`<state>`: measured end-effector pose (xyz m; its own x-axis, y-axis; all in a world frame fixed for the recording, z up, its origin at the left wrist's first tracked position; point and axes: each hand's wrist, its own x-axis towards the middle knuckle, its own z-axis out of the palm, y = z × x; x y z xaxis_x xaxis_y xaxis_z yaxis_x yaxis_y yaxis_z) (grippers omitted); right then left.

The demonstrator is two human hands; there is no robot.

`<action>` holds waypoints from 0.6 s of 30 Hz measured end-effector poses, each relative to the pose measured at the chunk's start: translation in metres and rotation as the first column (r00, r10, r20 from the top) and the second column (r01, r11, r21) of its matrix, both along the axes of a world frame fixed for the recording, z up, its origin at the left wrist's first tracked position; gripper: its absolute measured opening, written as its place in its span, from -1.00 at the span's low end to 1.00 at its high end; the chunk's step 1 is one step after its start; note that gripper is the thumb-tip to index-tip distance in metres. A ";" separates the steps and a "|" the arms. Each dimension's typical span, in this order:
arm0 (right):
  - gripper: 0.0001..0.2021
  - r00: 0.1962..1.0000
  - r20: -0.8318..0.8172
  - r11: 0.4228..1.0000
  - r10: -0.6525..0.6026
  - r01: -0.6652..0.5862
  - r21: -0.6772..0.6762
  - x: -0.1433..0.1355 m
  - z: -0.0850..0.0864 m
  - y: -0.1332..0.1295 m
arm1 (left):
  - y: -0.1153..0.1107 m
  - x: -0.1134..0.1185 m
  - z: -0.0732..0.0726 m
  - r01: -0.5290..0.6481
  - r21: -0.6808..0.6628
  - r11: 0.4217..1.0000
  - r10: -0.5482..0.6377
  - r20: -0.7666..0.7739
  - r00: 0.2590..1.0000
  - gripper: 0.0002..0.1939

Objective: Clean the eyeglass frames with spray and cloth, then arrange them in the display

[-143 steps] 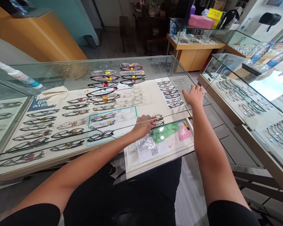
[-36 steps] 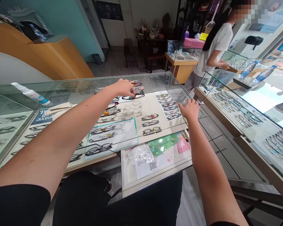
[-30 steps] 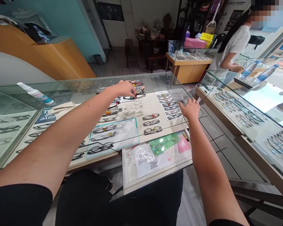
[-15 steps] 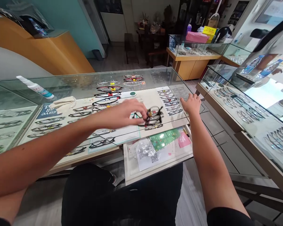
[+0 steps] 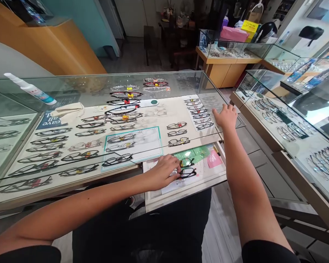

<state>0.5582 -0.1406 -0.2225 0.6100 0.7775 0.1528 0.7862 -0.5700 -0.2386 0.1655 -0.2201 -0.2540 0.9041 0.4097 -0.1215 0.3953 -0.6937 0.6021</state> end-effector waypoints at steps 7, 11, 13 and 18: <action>-0.16 1.000 0.005 1.000 -0.002 0.002 0.010 0.001 -0.003 0.000 | 0.099 0.057 -0.031 -0.377 0.247 0.893 0.385 0.018 0.923 -0.79; -0.16 1.000 0.016 1.000 -0.012 0.012 0.019 -0.001 -0.002 0.001 | 0.170 0.096 -0.046 -0.546 0.338 0.767 0.545 0.106 0.831 -0.70; -0.17 1.000 0.018 1.000 -0.011 0.011 0.018 -0.004 0.000 0.000 | 0.201 0.110 -0.055 -0.603 0.342 0.721 0.612 0.094 0.786 -0.68; -0.16 1.000 0.025 1.000 -0.016 0.016 -0.005 -0.009 0.004 0.000 | 0.255 0.130 -0.074 -0.574 0.361 0.735 0.618 -0.010 0.786 -0.64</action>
<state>0.5495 -0.1409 -0.2188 0.6187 0.7683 0.1641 0.7825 -0.5842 -0.2155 0.2956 0.0353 -0.3283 0.4477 0.8938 0.0255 0.8473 -0.4331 0.3075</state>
